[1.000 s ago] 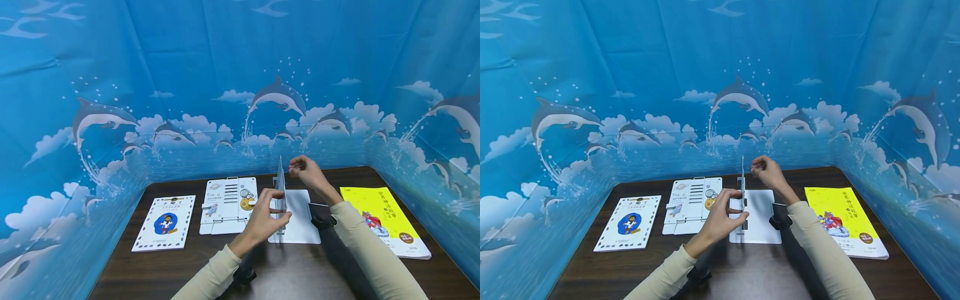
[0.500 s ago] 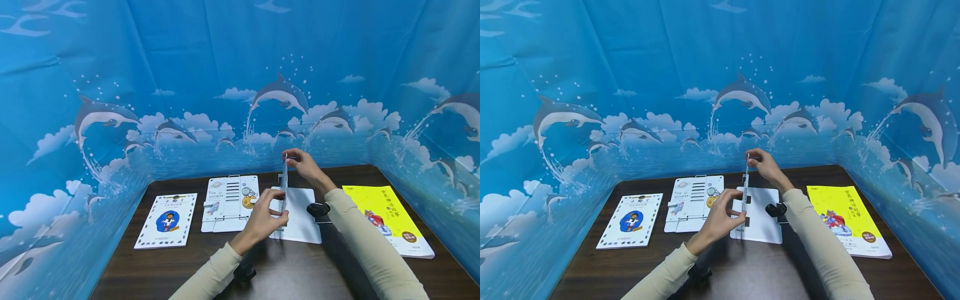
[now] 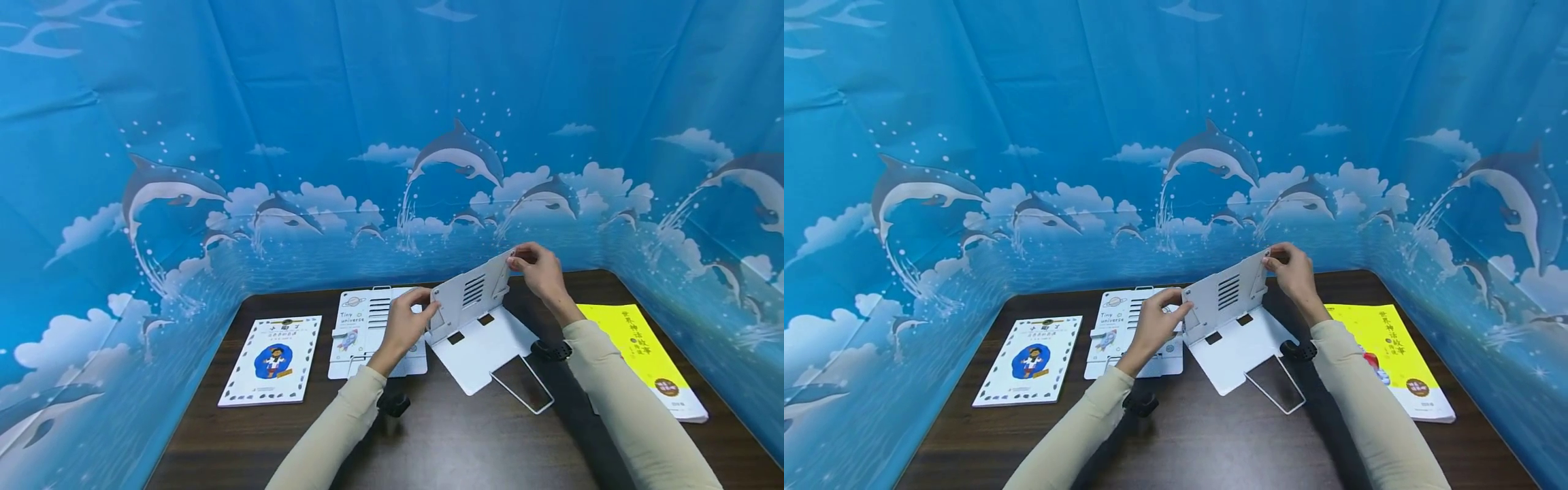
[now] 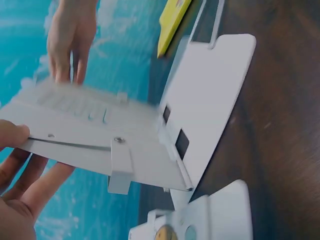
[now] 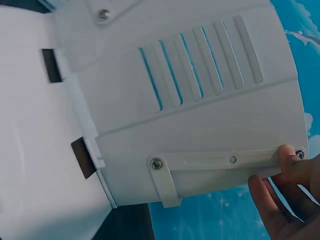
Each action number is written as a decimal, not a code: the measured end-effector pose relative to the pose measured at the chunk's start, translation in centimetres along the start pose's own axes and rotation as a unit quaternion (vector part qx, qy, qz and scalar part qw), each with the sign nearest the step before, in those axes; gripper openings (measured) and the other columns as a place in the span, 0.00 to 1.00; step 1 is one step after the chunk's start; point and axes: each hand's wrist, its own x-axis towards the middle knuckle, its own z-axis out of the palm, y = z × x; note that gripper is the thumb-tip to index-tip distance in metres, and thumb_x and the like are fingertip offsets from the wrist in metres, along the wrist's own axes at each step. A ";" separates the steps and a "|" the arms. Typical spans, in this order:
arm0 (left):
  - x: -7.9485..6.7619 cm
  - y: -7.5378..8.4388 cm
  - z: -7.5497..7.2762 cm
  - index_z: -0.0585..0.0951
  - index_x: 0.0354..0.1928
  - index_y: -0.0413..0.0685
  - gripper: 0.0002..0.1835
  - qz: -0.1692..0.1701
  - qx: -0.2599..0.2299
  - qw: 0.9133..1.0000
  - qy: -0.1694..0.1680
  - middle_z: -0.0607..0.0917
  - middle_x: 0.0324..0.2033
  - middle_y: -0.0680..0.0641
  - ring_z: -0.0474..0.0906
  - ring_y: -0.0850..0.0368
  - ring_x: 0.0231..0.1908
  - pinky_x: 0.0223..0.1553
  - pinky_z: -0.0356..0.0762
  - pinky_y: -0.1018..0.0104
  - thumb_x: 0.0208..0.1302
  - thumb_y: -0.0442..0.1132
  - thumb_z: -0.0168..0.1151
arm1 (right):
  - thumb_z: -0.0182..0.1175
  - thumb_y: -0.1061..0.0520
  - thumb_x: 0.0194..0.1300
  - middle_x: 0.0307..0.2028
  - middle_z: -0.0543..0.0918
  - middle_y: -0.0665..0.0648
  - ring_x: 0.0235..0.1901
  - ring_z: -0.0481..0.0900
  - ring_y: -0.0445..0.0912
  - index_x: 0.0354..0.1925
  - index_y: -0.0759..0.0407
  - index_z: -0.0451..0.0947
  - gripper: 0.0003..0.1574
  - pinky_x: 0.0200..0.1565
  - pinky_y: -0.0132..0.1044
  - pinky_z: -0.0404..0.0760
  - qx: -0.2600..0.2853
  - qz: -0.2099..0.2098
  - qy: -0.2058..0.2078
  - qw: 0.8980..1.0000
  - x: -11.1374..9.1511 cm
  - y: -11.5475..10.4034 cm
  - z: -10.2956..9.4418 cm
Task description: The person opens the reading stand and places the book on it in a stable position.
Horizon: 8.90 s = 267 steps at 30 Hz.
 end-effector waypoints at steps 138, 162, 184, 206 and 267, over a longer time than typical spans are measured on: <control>2.6 -2.5 0.2 0.91 0.50 0.50 0.09 -0.061 -0.031 0.997 -0.032 0.91 0.47 0.48 0.87 0.53 0.50 0.49 0.86 0.58 0.74 0.42 0.68 | 0.66 0.63 0.73 0.37 0.88 0.57 0.36 0.81 0.46 0.50 0.66 0.84 0.10 0.37 0.35 0.86 -0.100 -0.002 -0.192 0.976 -9.3 7.4 3.6; 0.7 -3.0 0.5 0.91 0.50 0.49 0.09 -0.032 -0.052 0.998 -0.034 0.92 0.46 0.48 0.88 0.56 0.47 0.46 0.85 0.66 0.74 0.36 0.67 | 0.65 0.61 0.75 0.41 0.90 0.60 0.32 0.83 0.45 0.51 0.68 0.84 0.12 0.36 0.36 0.85 -0.089 0.013 -0.190 0.978 -9.7 7.6 3.8; 0.8 -3.2 0.0 0.89 0.52 0.49 0.09 -0.042 -0.057 0.997 -0.039 0.89 0.50 0.48 0.87 0.52 0.54 0.59 0.86 0.60 0.74 0.35 0.68 | 0.63 0.60 0.78 0.50 0.85 0.70 0.34 0.86 0.34 0.60 0.69 0.76 0.19 0.41 0.23 0.85 -0.001 0.049 -0.005 0.999 -9.5 6.2 -1.3; 0.3 -4.4 0.4 0.91 0.49 0.46 0.08 -0.060 -0.083 0.994 -0.037 0.91 0.47 0.44 0.87 0.50 0.52 0.55 0.88 0.61 0.73 0.33 0.68 | 0.63 0.69 0.74 0.51 0.89 0.70 0.50 0.88 0.64 0.56 0.67 0.84 0.14 0.43 0.07 0.69 -0.011 -0.034 0.145 0.989 -8.3 4.1 -0.9; -6.6 2.9 9.6 0.92 0.42 0.45 0.05 0.226 0.004 0.974 0.010 0.86 0.34 0.52 0.85 0.68 0.35 0.40 0.82 0.83 0.65 0.32 0.76 | 0.53 0.57 0.84 0.61 0.82 0.75 0.45 0.86 0.38 0.62 0.72 0.80 0.22 0.43 0.26 0.84 0.123 -0.064 -0.127 0.982 1.8 2.6 4.1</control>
